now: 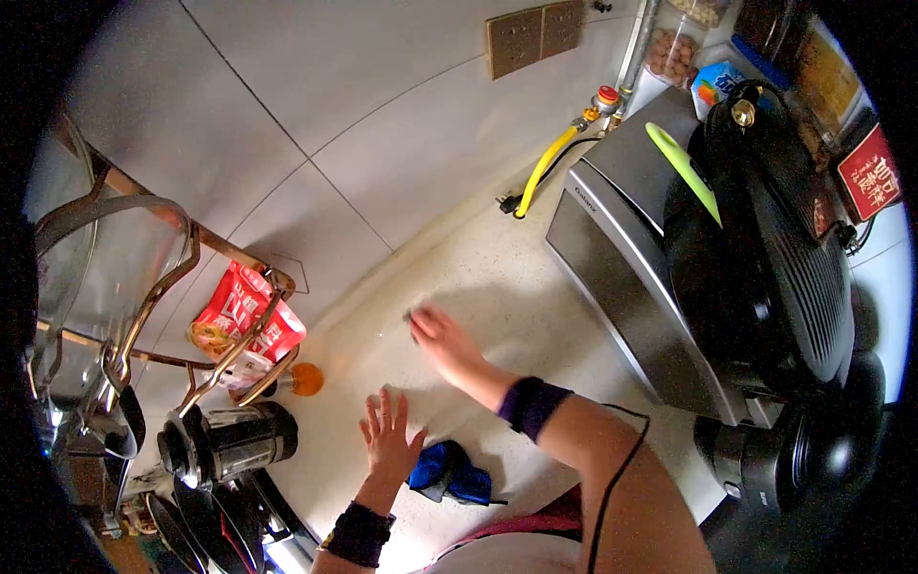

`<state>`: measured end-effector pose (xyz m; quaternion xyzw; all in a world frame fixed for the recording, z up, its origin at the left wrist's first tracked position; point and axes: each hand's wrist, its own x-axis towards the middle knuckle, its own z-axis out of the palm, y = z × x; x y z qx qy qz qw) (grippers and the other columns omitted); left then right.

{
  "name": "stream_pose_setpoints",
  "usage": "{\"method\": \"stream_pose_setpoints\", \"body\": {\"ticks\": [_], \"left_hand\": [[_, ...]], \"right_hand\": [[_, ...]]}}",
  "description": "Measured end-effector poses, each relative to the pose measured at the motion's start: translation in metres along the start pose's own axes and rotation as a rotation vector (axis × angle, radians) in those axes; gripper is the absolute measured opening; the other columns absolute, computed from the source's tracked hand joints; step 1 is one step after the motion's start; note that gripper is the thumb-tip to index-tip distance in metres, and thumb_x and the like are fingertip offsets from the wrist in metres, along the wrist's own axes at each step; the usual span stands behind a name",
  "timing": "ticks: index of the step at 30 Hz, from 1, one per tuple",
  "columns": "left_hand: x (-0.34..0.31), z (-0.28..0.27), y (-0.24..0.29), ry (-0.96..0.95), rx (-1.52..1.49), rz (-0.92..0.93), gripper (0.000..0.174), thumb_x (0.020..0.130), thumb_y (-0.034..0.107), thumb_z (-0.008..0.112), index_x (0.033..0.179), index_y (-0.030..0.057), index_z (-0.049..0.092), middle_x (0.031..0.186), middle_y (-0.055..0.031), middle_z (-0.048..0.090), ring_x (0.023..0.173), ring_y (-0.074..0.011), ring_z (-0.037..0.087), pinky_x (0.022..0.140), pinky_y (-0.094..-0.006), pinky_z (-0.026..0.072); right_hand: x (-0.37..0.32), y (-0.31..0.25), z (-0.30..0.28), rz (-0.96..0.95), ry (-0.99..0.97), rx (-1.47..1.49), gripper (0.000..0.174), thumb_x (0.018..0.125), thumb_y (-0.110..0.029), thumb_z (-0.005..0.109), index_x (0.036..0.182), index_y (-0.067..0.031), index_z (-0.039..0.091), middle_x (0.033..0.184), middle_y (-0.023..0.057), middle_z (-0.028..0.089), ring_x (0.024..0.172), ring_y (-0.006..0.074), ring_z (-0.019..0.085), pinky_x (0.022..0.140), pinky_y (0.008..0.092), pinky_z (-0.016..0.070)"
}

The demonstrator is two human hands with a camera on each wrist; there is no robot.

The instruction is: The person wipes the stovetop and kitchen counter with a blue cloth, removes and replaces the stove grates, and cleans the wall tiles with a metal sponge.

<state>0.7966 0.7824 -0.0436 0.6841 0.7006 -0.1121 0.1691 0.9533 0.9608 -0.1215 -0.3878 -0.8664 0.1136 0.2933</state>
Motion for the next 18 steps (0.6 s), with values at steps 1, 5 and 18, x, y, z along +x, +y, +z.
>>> {"method": "stream_pose_setpoints", "body": {"ticks": [1, 5, 18], "left_hand": [[-0.001, 0.001, -0.001, -0.002, 0.012, 0.004, 0.084, 0.092, 0.052, 0.056, 0.159, 0.0184, 0.017, 0.165, -0.0152, 0.006, 0.149, -0.0453, 0.006, 0.112, -0.0679, 0.0209], [-0.002, -0.006, 0.001, -0.016, 0.051, 0.015, 0.084, 0.093, 0.052, 0.056, 0.159, 0.0179, 0.016, 0.165, -0.0157, 0.005, 0.149, -0.0455, 0.005, 0.112, -0.0675, 0.0210], [-0.001, -0.009, 0.002, -0.038, 0.035, 0.016, 0.082, 0.094, 0.053, 0.055, 0.158, 0.0181, 0.018, 0.165, -0.0158, 0.005, 0.150, -0.0454, 0.003, 0.113, -0.0668, 0.0211]], "right_hand": [[-0.010, -0.003, -0.026, -0.056, -0.040, -0.004, 0.036, 0.090, -0.009, 0.056, 0.126, -0.0025, 0.060, 0.136, 0.0150, 0.057, 0.128, 0.0347, 0.052, 0.105, 0.0457, 0.0461], [0.032, 0.081, -0.056, 0.186, 0.056, -0.200, 0.037, 0.091, -0.007, 0.055, 0.127, 0.0000, 0.058, 0.136, 0.0162, 0.057, 0.126, 0.0372, 0.052, 0.104, 0.0425, 0.0464], [0.054, 0.066, -0.051, 0.281, 0.010, -0.203, 0.046, 0.088, -0.008, 0.057, 0.133, -0.0001, 0.054, 0.144, 0.0167, 0.049, 0.132, 0.0387, 0.046, 0.112, 0.0440, 0.0394]]}}
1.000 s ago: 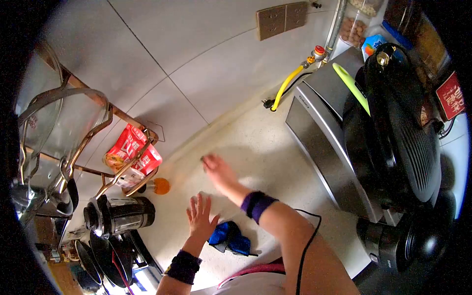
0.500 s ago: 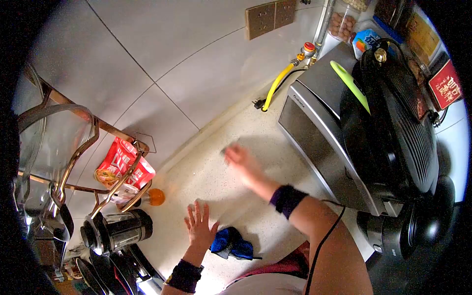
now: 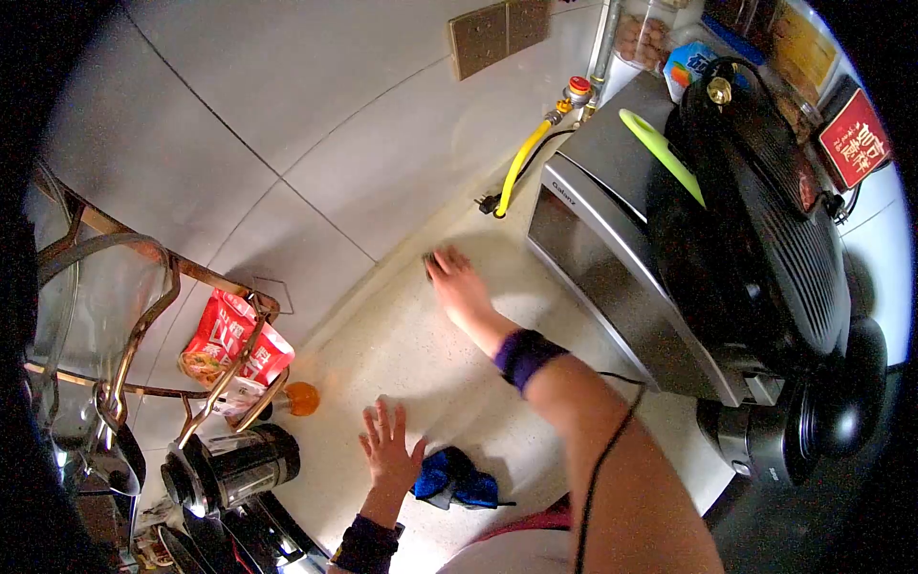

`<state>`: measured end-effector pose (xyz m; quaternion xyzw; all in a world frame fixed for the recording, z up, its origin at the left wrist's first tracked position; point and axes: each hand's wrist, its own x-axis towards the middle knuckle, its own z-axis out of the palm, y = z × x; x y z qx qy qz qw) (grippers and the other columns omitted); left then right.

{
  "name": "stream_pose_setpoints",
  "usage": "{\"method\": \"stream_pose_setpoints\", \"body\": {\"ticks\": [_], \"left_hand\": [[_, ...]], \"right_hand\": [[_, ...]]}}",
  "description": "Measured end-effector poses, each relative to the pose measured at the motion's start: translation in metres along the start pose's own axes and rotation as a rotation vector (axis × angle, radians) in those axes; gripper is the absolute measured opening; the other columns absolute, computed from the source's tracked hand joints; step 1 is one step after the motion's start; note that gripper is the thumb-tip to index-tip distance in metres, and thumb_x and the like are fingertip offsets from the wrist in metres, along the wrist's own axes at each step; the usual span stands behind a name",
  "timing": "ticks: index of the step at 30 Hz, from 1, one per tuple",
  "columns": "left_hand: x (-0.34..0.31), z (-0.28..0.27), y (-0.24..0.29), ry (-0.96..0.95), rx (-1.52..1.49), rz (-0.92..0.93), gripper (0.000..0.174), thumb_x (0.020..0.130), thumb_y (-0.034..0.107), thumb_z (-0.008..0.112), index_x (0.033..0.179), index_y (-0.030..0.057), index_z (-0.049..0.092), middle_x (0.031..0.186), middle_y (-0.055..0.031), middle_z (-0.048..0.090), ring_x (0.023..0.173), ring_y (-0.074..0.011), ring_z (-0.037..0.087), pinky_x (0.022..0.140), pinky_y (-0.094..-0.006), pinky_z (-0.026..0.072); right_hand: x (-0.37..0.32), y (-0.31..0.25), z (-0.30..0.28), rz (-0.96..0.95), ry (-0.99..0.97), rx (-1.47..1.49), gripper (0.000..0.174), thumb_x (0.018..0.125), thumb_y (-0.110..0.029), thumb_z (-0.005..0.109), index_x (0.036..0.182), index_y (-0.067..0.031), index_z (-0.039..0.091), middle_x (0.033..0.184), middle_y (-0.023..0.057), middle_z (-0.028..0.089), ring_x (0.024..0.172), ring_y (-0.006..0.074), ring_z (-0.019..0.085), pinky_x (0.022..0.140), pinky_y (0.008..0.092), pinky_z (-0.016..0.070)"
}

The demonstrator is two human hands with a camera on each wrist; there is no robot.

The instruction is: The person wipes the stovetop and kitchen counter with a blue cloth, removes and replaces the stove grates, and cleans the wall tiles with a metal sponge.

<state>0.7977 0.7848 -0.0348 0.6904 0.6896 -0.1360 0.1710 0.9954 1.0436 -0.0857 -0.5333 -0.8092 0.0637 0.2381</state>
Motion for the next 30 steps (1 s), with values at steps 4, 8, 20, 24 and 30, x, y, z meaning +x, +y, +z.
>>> {"method": "stream_pose_setpoints", "body": {"ticks": [4, 8, 20, 24, 30], "left_hand": [[0.000, -0.001, -0.002, 0.002, -0.020, -0.004, 0.083, 0.093, 0.054, 0.055, 0.158, 0.0192, 0.018, 0.165, -0.0154, 0.005, 0.150, -0.0446, 0.003, 0.113, -0.0667, 0.0209], [0.001, 0.003, -0.004, 0.011, 0.007, 0.002, 0.084, 0.092, 0.055, 0.056, 0.158, 0.0193, 0.018, 0.165, -0.0144, 0.005, 0.150, -0.0435, 0.003, 0.113, -0.0661, 0.0213], [0.003, -0.004, -0.003, 0.004, -0.003, -0.003, 0.084, 0.091, 0.055, 0.057, 0.158, 0.0205, 0.020, 0.165, -0.0134, 0.004, 0.150, -0.0435, 0.005, 0.112, -0.0673, 0.0219], [0.004, -0.009, -0.002, -0.011, -0.005, -0.005, 0.084, 0.091, 0.055, 0.058, 0.158, 0.0215, 0.020, 0.166, -0.0117, 0.005, 0.150, -0.0417, 0.005, 0.112, -0.0677, 0.0210], [0.004, -0.010, -0.004, -0.017, -0.082, -0.023, 0.084, 0.089, 0.054, 0.061, 0.158, 0.0237, 0.021, 0.166, -0.0096, 0.006, 0.151, -0.0393, 0.004, 0.112, -0.0685, 0.0196]], "right_hand": [[-0.012, -0.029, 0.031, 0.020, -0.102, 0.020, 0.044, 0.095, -0.011, 0.049, 0.138, -0.0019, 0.049, 0.146, 0.0187, 0.047, 0.139, 0.0366, 0.040, 0.112, 0.0455, 0.0378], [-0.072, -0.012, -0.008, -0.305, -0.139, 0.108, 0.042, 0.089, -0.007, 0.056, 0.131, -0.0007, 0.056, 0.143, 0.0169, 0.050, 0.134, 0.0391, 0.045, 0.111, 0.0468, 0.0394], [-0.106, -0.020, -0.035, -0.282, -0.171, 0.111, 0.049, 0.087, -0.005, 0.060, 0.134, 0.0055, 0.051, 0.143, 0.0208, 0.048, 0.136, 0.0417, 0.041, 0.115, 0.0480, 0.0358], [-0.057, -0.004, -0.015, -0.267, -0.131, -0.004, 0.046, 0.090, -0.005, 0.056, 0.136, 0.0005, 0.052, 0.146, 0.0164, 0.047, 0.136, 0.0398, 0.041, 0.114, 0.0464, 0.0361], [-0.013, -0.013, 0.005, -0.082, -0.010, -0.063, 0.041, 0.090, -0.007, 0.053, 0.129, 0.0040, 0.054, 0.143, 0.0180, 0.049, 0.131, 0.0377, 0.047, 0.109, 0.0433, 0.0404]]}}
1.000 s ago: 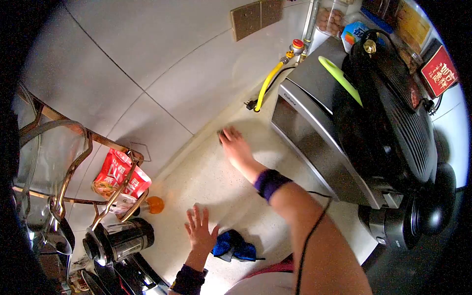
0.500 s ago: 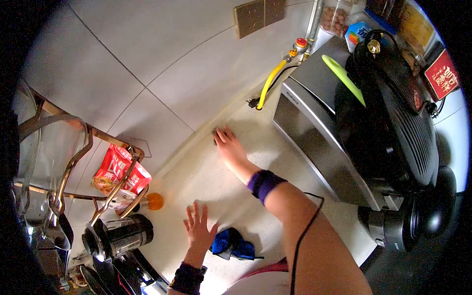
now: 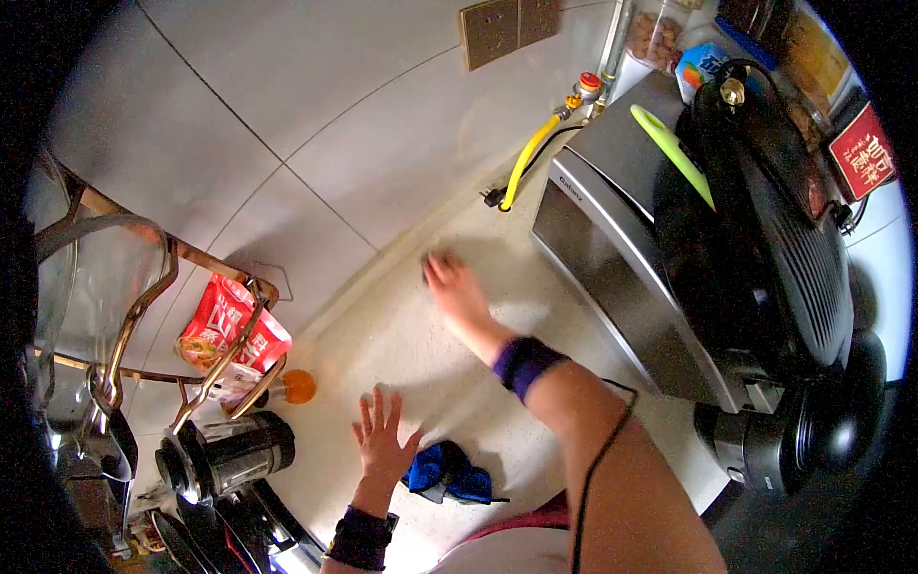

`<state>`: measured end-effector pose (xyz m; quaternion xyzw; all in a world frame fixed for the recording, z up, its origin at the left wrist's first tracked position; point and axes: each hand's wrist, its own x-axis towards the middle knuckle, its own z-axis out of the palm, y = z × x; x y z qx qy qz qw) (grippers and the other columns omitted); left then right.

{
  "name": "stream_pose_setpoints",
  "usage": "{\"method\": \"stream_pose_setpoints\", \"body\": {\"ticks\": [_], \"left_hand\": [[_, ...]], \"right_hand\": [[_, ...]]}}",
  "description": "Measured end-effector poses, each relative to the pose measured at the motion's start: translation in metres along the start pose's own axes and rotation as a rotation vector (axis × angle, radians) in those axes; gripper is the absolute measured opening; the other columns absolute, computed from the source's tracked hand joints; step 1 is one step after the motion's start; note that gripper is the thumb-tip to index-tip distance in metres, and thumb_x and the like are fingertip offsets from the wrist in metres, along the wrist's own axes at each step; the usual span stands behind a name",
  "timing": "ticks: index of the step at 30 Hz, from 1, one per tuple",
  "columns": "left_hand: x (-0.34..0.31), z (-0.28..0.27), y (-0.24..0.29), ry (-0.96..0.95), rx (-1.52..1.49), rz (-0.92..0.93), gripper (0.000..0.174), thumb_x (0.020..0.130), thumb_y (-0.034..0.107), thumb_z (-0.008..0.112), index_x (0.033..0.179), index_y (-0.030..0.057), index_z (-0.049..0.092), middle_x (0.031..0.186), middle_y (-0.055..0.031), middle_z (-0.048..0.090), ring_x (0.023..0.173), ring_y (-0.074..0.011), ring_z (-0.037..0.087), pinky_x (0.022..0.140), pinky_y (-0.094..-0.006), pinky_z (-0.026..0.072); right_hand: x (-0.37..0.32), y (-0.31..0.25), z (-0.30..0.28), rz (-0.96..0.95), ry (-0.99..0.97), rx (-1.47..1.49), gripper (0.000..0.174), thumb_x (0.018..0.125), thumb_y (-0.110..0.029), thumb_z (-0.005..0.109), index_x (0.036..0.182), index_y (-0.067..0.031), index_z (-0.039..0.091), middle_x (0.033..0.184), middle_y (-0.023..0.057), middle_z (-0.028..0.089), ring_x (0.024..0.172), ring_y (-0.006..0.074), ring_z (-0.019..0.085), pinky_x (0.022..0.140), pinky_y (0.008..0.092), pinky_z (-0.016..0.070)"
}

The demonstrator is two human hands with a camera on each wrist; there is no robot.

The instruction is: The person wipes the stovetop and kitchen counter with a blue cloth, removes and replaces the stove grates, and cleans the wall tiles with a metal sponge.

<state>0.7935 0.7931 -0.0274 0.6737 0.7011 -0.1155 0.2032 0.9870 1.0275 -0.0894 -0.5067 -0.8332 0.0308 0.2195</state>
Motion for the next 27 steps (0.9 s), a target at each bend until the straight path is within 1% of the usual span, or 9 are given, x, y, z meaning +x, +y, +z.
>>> {"method": "stream_pose_setpoints", "body": {"ticks": [3, 6, 9, 11, 14, 16, 19, 25, 27], "left_hand": [[0.002, -0.001, 0.000, -0.004, -0.006, 0.004, 0.084, 0.089, 0.053, 0.062, 0.157, 0.0243, 0.022, 0.166, -0.0098, 0.007, 0.151, -0.0396, 0.004, 0.112, -0.0690, 0.0193], [0.001, 0.001, 0.000, 0.000, 0.010, -0.002, 0.084, 0.088, 0.053, 0.063, 0.157, 0.0249, 0.023, 0.166, -0.0099, 0.007, 0.151, -0.0396, 0.004, 0.112, -0.0693, 0.0190], [0.002, 0.002, 0.000, 0.003, 0.014, 0.001, 0.085, 0.087, 0.054, 0.063, 0.157, 0.0252, 0.023, 0.166, -0.0102, 0.007, 0.151, -0.0394, 0.003, 0.112, -0.0695, 0.0189], [0.002, 0.000, 0.000, 0.005, -0.003, 0.004, 0.086, 0.087, 0.054, 0.063, 0.157, 0.0253, 0.023, 0.166, -0.0103, 0.006, 0.151, -0.0394, 0.003, 0.112, -0.0695, 0.0187], [0.003, 0.002, -0.001, -0.006, -0.009, 0.004, 0.086, 0.088, 0.054, 0.062, 0.158, 0.0255, 0.021, 0.166, -0.0102, 0.005, 0.151, -0.0393, 0.003, 0.112, -0.0694, 0.0188], [0.003, -0.001, 0.001, -0.019, -0.001, 0.008, 0.086, 0.088, 0.054, 0.062, 0.158, 0.0256, 0.021, 0.166, -0.0100, 0.004, 0.151, -0.0393, 0.002, 0.112, -0.0693, 0.0188], [0.002, 0.001, -0.001, -0.018, 0.008, 0.005, 0.086, 0.088, 0.054, 0.062, 0.158, 0.0256, 0.020, 0.166, -0.0100, 0.003, 0.152, -0.0391, 0.002, 0.112, -0.0694, 0.0187], [0.003, 0.001, 0.001, -0.011, 0.027, 0.007, 0.086, 0.088, 0.054, 0.062, 0.158, 0.0257, 0.020, 0.166, -0.0101, 0.003, 0.151, -0.0391, 0.003, 0.112, -0.0697, 0.0197], [0.002, 0.002, 0.000, -0.008, 0.044, 0.010, 0.087, 0.087, 0.055, 0.063, 0.158, 0.0248, 0.020, 0.166, -0.0101, 0.004, 0.151, -0.0392, 0.003, 0.111, -0.0698, 0.0209]], "right_hand": [[-0.093, -0.024, -0.049, -0.173, -0.092, 0.193, 0.043, 0.091, -0.006, 0.057, 0.132, 0.0051, 0.054, 0.140, 0.0202, 0.050, 0.129, 0.0371, 0.047, 0.106, 0.0476, 0.0435], [-0.107, -0.003, -0.055, -0.286, -0.129, 0.199, 0.043, 0.091, -0.007, 0.058, 0.133, 0.0021, 0.054, 0.139, 0.0195, 0.051, 0.130, 0.0375, 0.047, 0.106, 0.0472, 0.0449], [-0.027, 0.026, -0.023, -0.085, -0.040, 0.047, 0.048, 0.084, -0.002, 0.060, 0.131, 0.0006, 0.053, 0.144, 0.0174, 0.047, 0.130, 0.0392, 0.046, 0.107, 0.0454, 0.0425], [0.022, 0.038, 0.003, 0.101, 0.140, -0.059, 0.043, 0.090, -0.009, 0.056, 0.132, -0.0001, 0.052, 0.141, 0.0185, 0.050, 0.130, 0.0392, 0.047, 0.108, 0.0466, 0.0420], [0.009, -0.005, 0.008, 0.341, -0.102, 0.324, 0.040, 0.092, -0.011, 0.056, 0.131, -0.0006, 0.054, 0.142, 0.0181, 0.050, 0.132, 0.0381, 0.047, 0.107, 0.0474, 0.0424], [-0.055, -0.034, -0.004, -0.122, -0.017, 0.133, 0.039, 0.093, -0.010, 0.057, 0.131, -0.0010, 0.055, 0.142, 0.0173, 0.050, 0.131, 0.0375, 0.048, 0.108, 0.0475, 0.0427], [-0.086, -0.020, -0.024, -0.293, -0.086, 0.370, 0.050, 0.087, -0.007, 0.056, 0.136, 0.0005, 0.052, 0.142, 0.0194, 0.049, 0.133, 0.0378, 0.045, 0.110, 0.0469, 0.0392], [0.031, 0.002, 0.019, 0.305, 0.052, -0.113, 0.044, 0.097, -0.011, 0.051, 0.139, -0.0005, 0.046, 0.149, 0.0199, 0.043, 0.135, 0.0345, 0.044, 0.113, 0.0456, 0.0360], [0.011, -0.050, 0.042, 0.322, -0.007, 0.186, 0.042, 0.101, -0.016, 0.043, 0.140, -0.0019, 0.046, 0.151, 0.0189, 0.039, 0.137, 0.0341, 0.042, 0.115, 0.0460, 0.0336]]}}
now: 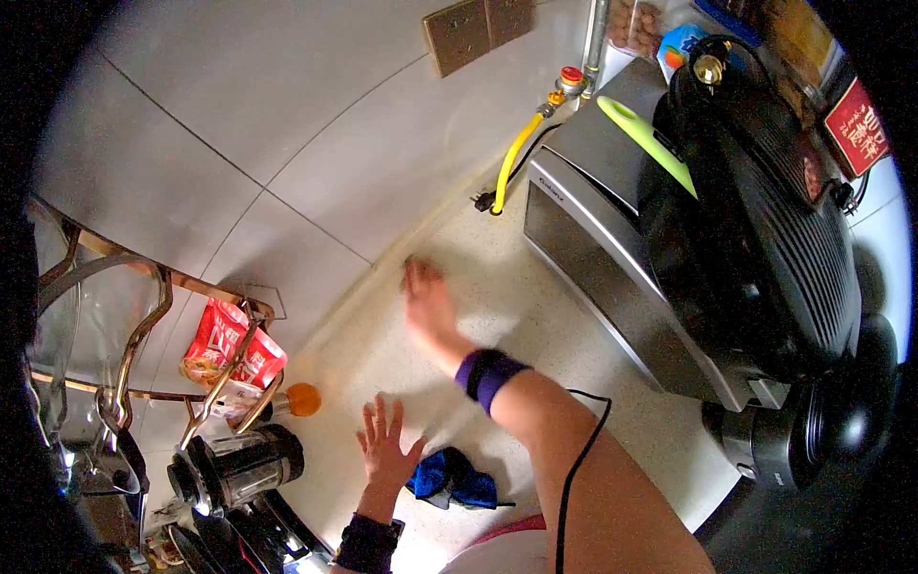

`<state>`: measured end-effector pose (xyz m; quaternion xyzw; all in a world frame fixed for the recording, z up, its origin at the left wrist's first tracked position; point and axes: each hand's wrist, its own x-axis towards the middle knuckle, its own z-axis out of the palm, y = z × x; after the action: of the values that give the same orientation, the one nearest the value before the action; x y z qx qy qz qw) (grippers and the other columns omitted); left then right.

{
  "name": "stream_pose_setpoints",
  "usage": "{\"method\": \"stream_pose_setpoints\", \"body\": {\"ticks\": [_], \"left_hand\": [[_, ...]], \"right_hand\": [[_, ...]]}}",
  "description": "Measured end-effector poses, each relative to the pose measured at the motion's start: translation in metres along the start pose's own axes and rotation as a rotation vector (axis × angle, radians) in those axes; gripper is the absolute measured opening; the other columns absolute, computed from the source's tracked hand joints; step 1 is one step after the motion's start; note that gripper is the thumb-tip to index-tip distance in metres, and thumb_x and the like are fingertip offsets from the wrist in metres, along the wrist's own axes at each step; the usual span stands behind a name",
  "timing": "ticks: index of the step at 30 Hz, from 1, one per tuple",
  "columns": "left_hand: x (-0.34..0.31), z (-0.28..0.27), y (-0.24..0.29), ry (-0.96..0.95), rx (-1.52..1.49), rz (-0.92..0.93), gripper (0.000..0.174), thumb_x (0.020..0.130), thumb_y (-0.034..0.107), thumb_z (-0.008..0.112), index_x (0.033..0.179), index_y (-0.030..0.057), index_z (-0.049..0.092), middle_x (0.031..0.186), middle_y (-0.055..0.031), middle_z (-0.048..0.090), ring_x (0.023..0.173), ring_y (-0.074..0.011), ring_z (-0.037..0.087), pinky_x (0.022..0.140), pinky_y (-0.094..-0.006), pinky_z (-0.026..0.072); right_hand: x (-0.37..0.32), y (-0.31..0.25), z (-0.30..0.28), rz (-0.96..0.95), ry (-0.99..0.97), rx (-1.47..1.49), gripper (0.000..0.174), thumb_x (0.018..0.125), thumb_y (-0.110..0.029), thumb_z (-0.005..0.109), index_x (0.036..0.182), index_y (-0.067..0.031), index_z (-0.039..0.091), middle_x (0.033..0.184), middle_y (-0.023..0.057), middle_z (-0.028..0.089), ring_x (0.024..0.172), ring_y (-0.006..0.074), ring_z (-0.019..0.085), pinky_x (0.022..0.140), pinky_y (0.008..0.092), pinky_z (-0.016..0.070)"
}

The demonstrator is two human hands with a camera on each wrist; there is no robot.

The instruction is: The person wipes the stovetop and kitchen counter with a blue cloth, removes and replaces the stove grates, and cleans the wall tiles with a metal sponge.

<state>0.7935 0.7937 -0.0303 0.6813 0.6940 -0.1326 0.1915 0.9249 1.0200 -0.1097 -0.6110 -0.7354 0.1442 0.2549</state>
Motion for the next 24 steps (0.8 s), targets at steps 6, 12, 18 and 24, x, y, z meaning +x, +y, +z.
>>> {"method": "stream_pose_setpoints", "body": {"ticks": [6, 12, 18, 24], "left_hand": [[0.003, 0.004, -0.002, 0.022, 0.029, 0.016, 0.089, 0.086, 0.057, 0.063, 0.157, 0.0228, 0.022, 0.166, -0.0106, 0.004, 0.151, -0.0404, 0.005, 0.110, -0.0708, 0.0232], [0.003, 0.002, -0.001, 0.028, 0.004, 0.018, 0.089, 0.085, 0.058, 0.064, 0.157, 0.0227, 0.023, 0.165, -0.0120, 0.006, 0.150, -0.0416, 0.006, 0.107, -0.0726, 0.0245], [0.004, 0.004, -0.006, 0.034, -0.015, 0.037, 0.090, 0.085, 0.056, 0.065, 0.157, 0.0236, 0.024, 0.166, -0.0118, 0.005, 0.150, -0.0420, 0.007, 0.107, -0.0737, 0.0246], [0.003, -0.007, 0.001, -0.056, -0.021, -0.021, 0.088, 0.087, 0.055, 0.063, 0.158, 0.0274, 0.019, 0.166, -0.0080, 0.002, 0.152, -0.0387, 0.001, 0.112, -0.0697, 0.0179]], "right_hand": [[-0.006, 0.037, -0.026, -0.160, -0.128, -0.090, 0.043, 0.100, -0.012, 0.041, 0.142, -0.0008, 0.045, 0.151, 0.0189, 0.039, 0.139, 0.0376, 0.038, 0.116, 0.0469, 0.0302], [0.030, 0.001, 0.043, 0.193, 0.191, 0.027, 0.052, 0.101, -0.019, 0.037, 0.148, 0.0035, 0.035, 0.152, 0.0253, 0.035, 0.142, 0.0369, 0.034, 0.119, 0.0459, 0.0251], [-0.014, -0.033, -0.001, 0.065, -0.062, 0.260, 0.044, 0.100, -0.015, 0.039, 0.138, 0.0054, 0.046, 0.145, 0.0258, 0.044, 0.139, 0.0383, 0.039, 0.115, 0.0437, 0.0335], [0.042, 0.011, 0.010, 0.135, 0.304, -0.138, 0.046, 0.092, -0.008, 0.045, 0.135, 0.0084, 0.047, 0.145, 0.0284, 0.044, 0.137, 0.0437, 0.039, 0.116, 0.0468, 0.0303]]}}
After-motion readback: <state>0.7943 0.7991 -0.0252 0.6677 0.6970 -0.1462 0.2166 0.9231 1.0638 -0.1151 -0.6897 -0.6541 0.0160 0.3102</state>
